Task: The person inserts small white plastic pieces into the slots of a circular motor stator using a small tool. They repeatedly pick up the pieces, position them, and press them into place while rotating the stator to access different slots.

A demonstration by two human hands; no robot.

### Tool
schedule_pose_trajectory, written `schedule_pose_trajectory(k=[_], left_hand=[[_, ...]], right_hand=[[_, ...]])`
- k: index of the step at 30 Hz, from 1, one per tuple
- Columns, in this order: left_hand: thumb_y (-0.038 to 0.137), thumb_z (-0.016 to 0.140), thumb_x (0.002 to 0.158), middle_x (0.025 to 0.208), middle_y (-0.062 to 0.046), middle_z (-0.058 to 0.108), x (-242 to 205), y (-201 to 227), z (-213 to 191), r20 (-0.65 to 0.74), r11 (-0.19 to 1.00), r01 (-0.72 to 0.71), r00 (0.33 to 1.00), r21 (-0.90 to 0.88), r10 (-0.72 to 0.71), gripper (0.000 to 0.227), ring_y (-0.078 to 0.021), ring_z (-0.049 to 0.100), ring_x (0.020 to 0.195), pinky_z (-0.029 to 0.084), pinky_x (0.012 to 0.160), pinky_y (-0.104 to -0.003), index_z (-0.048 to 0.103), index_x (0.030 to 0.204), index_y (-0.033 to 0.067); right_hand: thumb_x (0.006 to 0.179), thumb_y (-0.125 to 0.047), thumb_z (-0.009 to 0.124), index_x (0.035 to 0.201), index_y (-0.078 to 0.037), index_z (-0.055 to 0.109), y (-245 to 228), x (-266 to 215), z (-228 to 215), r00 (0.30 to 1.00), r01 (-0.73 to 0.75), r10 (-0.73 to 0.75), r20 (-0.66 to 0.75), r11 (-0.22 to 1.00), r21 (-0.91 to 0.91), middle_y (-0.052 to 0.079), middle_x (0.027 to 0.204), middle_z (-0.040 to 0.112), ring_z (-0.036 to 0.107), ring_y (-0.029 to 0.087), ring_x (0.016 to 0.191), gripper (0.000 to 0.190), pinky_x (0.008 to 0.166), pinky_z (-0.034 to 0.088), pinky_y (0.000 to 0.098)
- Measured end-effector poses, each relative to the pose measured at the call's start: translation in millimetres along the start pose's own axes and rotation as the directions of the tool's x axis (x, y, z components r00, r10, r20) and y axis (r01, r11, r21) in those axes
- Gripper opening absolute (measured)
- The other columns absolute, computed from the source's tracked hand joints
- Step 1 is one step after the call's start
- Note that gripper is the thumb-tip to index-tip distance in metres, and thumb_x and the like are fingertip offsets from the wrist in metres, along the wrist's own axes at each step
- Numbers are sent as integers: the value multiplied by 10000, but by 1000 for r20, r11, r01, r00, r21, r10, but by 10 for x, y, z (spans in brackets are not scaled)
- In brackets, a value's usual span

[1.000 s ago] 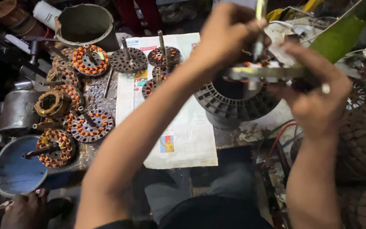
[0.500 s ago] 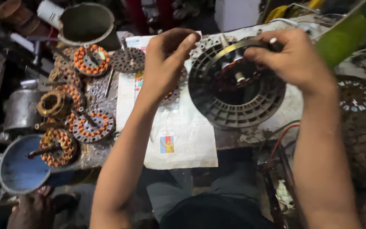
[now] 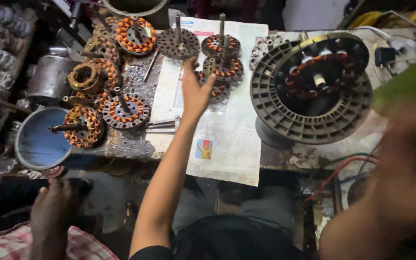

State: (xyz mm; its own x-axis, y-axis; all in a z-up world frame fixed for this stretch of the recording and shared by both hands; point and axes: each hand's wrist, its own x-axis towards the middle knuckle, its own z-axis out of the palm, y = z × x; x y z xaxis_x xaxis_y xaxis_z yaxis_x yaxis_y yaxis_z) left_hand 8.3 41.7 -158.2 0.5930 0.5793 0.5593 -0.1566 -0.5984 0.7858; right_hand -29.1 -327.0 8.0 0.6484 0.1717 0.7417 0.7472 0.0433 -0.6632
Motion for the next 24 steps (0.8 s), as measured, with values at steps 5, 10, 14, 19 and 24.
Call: schedule_pose_trajectory(k=[5, 10, 14, 19, 24], left_hand=[[242, 761, 916, 1110, -174, 743, 91, -177, 115, 143, 993, 116, 983, -4, -114, 455, -274, 729, 1029, 559, 931, -369, 631, 1255, -32], [277, 708, 941, 1076, -126, 761, 89, -465, 40, 227, 951, 255, 950, -176, -213, 399, -219, 748, 977, 579, 862, -331, 670, 1209, -16], [270, 689, 994, 1078, -120, 779, 660, -835, 215, 171, 935, 225, 968, -274, -183, 330, -208, 738, 1001, 563, 913, -326, 729, 1187, 5], [263, 708, 961, 994, -113, 762, 1226, -772, 526, 198, 954, 265, 952, -140, -235, 323, -213, 715, 891, 563, 846, -321, 727, 1175, 21], [211, 642, 980, 1144, -70, 717, 862, -361, 191, 136, 865, 382, 924, -325, -357, 324, -162, 705, 1003, 584, 839, -298, 669, 1236, 14]], right_hand=[[919, -93, 758, 1093, -58, 729, -132, -870, 877, 685, -286, 30, 728, 930, 230, 40, 998, 760, 737, 137, 812, 180, 696, 574, 252], [848, -104, 748, 1038, -90, 778, 672, -1009, 1708, 648, -613, 576, 498, 783, -108, -2, 829, 768, 557, 34, 571, 193, 484, 430, 218], [937, -102, 725, 1148, -69, 717, 1687, -603, 2216, 732, -679, 671, 117, 734, 34, 4, 985, 701, 471, 16, 697, 214, 555, 326, 202], [953, -95, 726, 1228, -32, 659, 2309, -88, 2656, 843, -538, 528, -100, 831, -140, 62, 1168, 716, 651, 103, 1027, 290, 796, 516, 247], [950, -122, 749, 1161, -34, 697, 1971, -404, 2533, 802, -573, 591, -80, 726, -381, 111, 994, 724, 636, 174, 842, 234, 745, 491, 289]])
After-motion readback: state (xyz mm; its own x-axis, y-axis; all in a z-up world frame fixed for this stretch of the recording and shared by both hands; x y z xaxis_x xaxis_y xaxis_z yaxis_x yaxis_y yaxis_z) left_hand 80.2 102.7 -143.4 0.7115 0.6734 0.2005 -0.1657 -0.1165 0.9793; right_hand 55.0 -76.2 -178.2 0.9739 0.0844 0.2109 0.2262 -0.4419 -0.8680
